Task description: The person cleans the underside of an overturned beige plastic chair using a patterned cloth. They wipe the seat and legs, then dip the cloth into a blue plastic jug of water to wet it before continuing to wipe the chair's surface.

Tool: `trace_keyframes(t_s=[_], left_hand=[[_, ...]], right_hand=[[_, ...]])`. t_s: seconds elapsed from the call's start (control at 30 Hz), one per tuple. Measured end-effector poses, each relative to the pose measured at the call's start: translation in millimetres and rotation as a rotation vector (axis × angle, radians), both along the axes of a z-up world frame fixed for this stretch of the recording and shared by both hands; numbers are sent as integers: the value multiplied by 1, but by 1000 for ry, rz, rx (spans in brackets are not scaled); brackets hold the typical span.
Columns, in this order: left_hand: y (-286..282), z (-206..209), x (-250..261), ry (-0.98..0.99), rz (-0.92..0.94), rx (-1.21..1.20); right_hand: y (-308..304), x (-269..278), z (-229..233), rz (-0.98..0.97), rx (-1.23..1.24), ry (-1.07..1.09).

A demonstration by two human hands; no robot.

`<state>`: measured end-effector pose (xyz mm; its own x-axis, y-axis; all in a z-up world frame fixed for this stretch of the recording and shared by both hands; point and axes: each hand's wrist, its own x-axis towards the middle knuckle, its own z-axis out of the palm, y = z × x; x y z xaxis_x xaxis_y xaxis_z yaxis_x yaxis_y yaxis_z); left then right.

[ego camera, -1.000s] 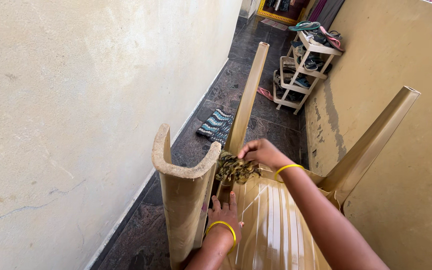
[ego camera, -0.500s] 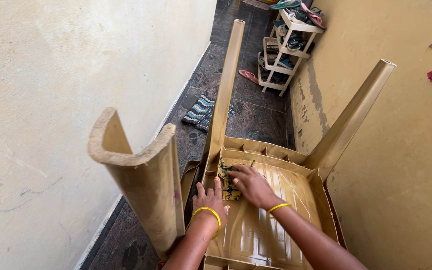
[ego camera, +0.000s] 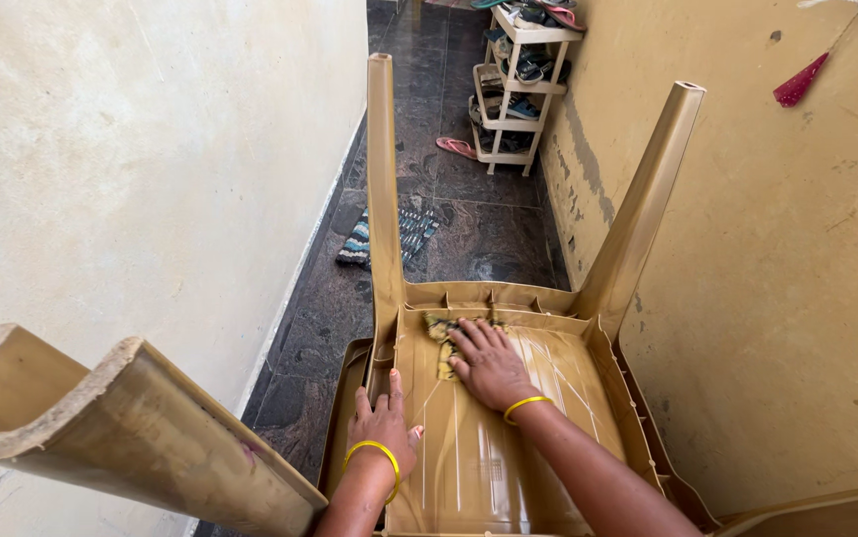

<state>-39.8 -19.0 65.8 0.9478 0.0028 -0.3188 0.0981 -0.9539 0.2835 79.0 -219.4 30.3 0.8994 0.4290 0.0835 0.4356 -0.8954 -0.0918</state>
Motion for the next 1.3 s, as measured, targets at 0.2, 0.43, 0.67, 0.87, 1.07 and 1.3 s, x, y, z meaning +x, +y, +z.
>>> trace_keyframes(t_s=[0.2,0.43,0.67,0.87,1.07,1.3], left_hand=[[-1,-8,1,-10,-7,14],[-2,-10,2,0,-6,37],[-3,-9,3,34,14,28],[-2,-12,3,0,-1,22],[-2,-22,6,2,10,30],[7,-58,23,-357,261,-108]], right_hand=[[-121,4,-24,-371,-81,31],[-129,-12,-3,-503,-75,140],[-150,-83,20,-394,-232,286],[-171,-162,33,-441,-318,623],[-120,-156,71,-240,-152,721],[35,-172,57,146,113,407]])
